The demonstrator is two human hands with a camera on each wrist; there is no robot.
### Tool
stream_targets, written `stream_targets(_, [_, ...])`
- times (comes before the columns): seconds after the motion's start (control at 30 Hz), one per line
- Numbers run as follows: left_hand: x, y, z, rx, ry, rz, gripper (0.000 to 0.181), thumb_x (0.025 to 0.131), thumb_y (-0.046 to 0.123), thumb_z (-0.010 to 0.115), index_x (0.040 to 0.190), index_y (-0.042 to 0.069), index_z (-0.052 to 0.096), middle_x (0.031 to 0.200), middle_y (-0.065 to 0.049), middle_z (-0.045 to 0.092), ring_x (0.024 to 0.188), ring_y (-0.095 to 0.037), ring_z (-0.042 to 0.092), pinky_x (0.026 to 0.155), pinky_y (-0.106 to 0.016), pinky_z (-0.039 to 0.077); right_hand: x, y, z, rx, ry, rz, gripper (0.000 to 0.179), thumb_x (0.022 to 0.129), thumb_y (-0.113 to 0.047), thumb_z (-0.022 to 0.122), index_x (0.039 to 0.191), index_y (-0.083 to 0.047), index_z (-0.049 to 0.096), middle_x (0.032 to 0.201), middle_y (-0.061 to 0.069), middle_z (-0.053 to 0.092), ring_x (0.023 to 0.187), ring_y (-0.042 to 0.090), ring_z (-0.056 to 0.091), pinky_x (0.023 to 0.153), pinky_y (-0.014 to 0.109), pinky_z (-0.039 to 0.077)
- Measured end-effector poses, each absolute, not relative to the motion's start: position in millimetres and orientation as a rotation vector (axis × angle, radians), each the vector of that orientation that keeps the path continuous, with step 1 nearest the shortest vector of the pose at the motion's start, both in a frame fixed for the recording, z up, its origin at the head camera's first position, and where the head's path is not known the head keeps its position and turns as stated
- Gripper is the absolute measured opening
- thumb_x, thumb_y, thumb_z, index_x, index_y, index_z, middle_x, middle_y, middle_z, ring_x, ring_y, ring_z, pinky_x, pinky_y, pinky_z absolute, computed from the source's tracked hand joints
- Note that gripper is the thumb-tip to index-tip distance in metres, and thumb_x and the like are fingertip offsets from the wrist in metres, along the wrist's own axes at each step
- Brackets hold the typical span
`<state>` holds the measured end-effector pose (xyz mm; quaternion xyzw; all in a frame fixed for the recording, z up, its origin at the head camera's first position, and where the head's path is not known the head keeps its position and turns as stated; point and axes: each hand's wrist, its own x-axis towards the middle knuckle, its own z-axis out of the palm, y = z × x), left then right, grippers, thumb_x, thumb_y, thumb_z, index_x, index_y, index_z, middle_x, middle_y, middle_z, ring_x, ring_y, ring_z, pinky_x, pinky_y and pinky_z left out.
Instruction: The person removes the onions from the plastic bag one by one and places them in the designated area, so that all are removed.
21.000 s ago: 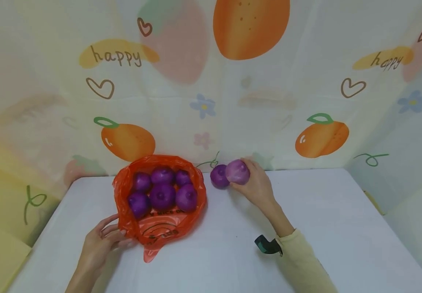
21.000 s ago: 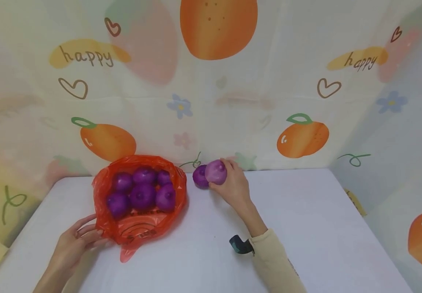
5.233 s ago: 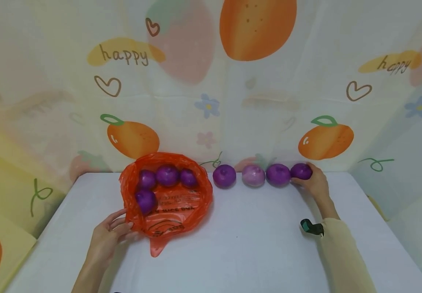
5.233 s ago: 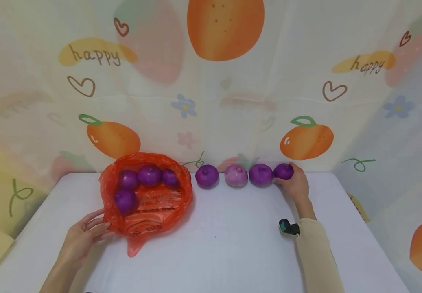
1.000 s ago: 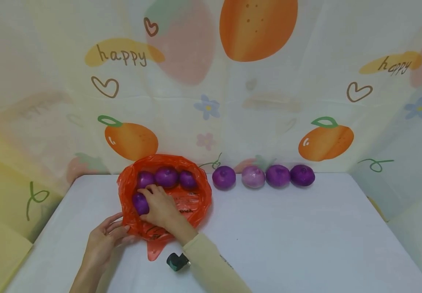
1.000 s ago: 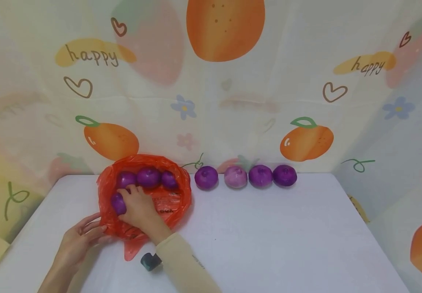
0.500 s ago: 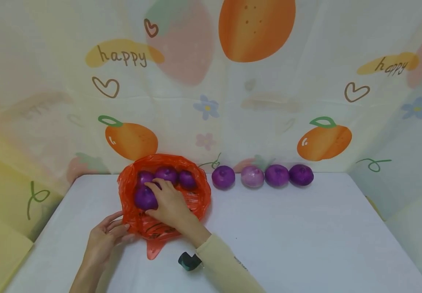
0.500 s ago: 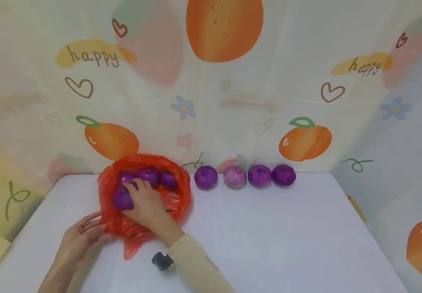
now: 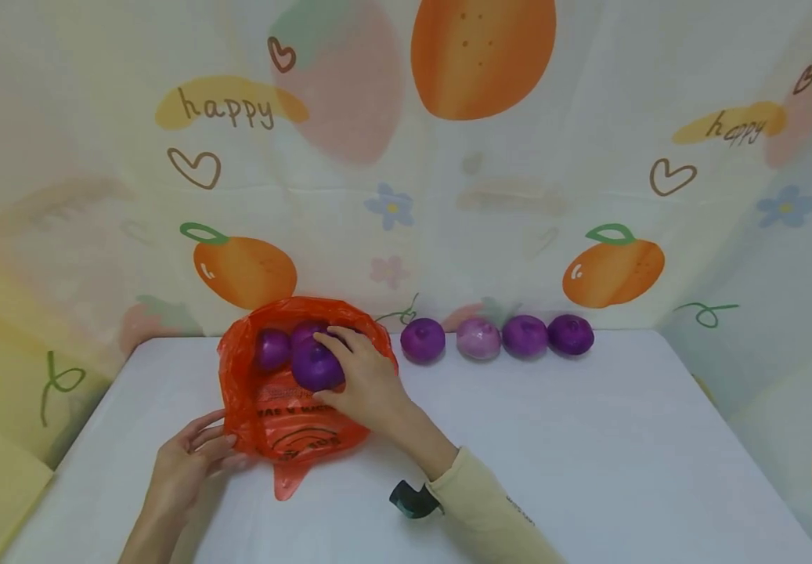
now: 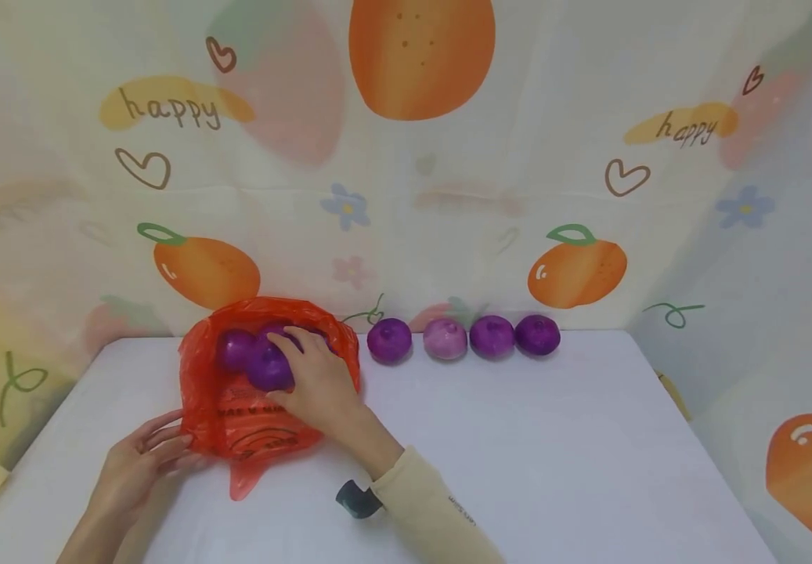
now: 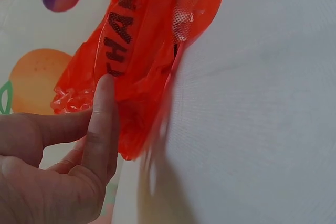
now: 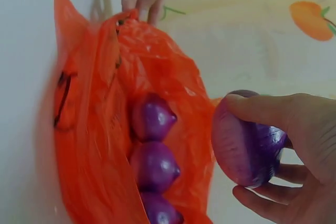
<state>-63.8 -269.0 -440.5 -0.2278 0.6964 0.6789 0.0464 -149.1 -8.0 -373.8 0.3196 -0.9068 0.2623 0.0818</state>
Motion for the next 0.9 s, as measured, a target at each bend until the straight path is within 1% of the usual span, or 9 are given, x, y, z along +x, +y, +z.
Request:
stream_targets(0.2, [-64.5,-271.0,-439.7,-0.724,2.129,2.049,0.062,0.096,0.003,0.058,0.151,0.001,0.030,0.099,0.008,0.067,0.081,-0.012,0.071,0.077,-0.031,0.059,-151.3,14.5,-375.3,0.943,-2.687,0.840,0.077,0.078,-0.034,0.083,0.144,-0.018,0.048,0.148,0.006,0.043,0.133,0.025,0.045,0.103,0.041,0.047])
stream_targets(0.3, [-64.9,-271.9,-440.0,-0.723,2.136,2.041,0.062,0.096,0.004,0.059,0.151,0.001,0.030,0.101,0.006,0.067,0.081,-0.012,0.071,0.076,-0.031,0.059,-152.5,27.9,-375.0,0.918,-2.658,0.883,0.076,0.078,-0.032,0.084,0.143,-0.017,0.048,0.147,0.007,0.044,0.133,0.027,0.045,0.099,0.047,0.049])
stream_targets(0.43, [-64.7,-271.0,-440.5,-0.721,2.135,2.041,0.061,0.096,0.003,0.057,0.151,0.000,0.029,0.101,0.006,0.067,0.081,-0.011,0.070,0.077,-0.030,0.059,-158.5,47.2,-372.3,0.826,-2.603,0.915,0.076,0.077,-0.026,0.085,0.142,-0.016,0.050,0.145,0.010,0.045,0.131,0.029,0.046,0.096,0.049,0.051])
stream_targets(0.53, [-64.8,-270.0,-441.1,-0.730,2.139,2.036,0.060,0.097,0.001,0.055,0.151,0.000,0.030,0.099,0.007,0.066,0.081,-0.010,0.070,0.076,-0.030,0.059,-164.4,61.5,-369.1,0.755,-2.561,0.949,0.075,0.075,-0.022,0.086,0.141,-0.014,0.051,0.143,0.012,0.047,0.129,0.031,0.049,0.097,0.049,0.050])
stream_targets(0.67, [-65.0,-269.3,-441.6,-0.732,2.161,2.020,0.059,0.097,0.001,0.054,0.150,-0.001,0.030,0.104,0.003,0.067,0.081,-0.011,0.070,0.075,-0.029,0.059,-170.1,78.8,-369.1,0.714,-2.550,1.005,0.075,0.074,-0.019,0.087,0.140,-0.011,0.052,0.142,0.014,0.048,0.129,0.033,0.049,0.102,0.049,0.047])
stream_targets(0.8, [-65.2,-268.8,-441.6,-0.740,2.170,2.002,0.059,0.097,0.001,0.055,0.151,0.000,0.030,0.108,-0.001,0.066,0.081,-0.012,0.071,0.076,-0.030,0.059,-172.9,92.0,-377.6,0.657,-2.573,1.032,0.074,0.074,-0.018,0.087,0.139,-0.010,0.053,0.140,0.013,0.049,0.127,0.033,0.050,0.103,0.050,0.045])
stream_targets(0.9, [-66.0,-269.1,-441.5,-0.751,2.154,2.003,0.061,0.097,0.002,0.056,0.151,0.001,0.029,0.110,-0.003,0.066,0.082,-0.013,0.071,0.075,-0.031,0.059,-174.3,98.2,-389.1,0.611,-2.578,1.046,0.074,0.070,-0.015,0.089,0.135,-0.006,0.055,0.135,0.014,0.052,0.123,0.034,0.053,0.103,0.051,0.045])
